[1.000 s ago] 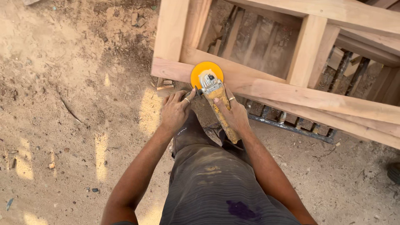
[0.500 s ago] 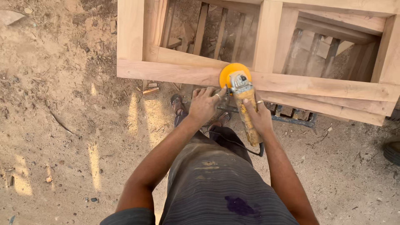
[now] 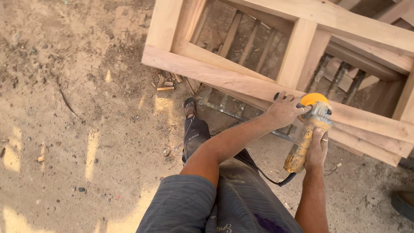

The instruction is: The person uses a handheld angle grinder equipped with a sanding disc to smooth down various joints, edges, and inner frames of multiple wooden window or door frame assemblies.

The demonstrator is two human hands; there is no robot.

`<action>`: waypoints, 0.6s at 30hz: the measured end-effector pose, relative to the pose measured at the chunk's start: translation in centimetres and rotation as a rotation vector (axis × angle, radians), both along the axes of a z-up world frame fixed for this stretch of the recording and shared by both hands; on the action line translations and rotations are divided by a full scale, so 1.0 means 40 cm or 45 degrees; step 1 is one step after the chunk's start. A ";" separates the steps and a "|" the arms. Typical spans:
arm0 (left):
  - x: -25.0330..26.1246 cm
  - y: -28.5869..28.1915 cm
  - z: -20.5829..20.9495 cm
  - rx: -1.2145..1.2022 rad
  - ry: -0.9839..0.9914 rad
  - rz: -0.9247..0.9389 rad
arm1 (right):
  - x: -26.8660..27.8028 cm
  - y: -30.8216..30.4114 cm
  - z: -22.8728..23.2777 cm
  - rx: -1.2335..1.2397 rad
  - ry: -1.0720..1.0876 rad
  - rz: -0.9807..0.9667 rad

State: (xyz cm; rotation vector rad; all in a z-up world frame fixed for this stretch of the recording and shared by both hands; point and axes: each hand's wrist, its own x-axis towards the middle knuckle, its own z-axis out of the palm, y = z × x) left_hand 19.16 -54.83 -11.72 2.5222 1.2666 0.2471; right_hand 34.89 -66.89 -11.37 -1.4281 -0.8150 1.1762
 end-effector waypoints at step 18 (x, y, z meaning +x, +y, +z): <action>-0.949 -0.110 0.164 0.242 0.005 0.792 | -0.804 0.278 0.208 -0.241 -0.647 0.807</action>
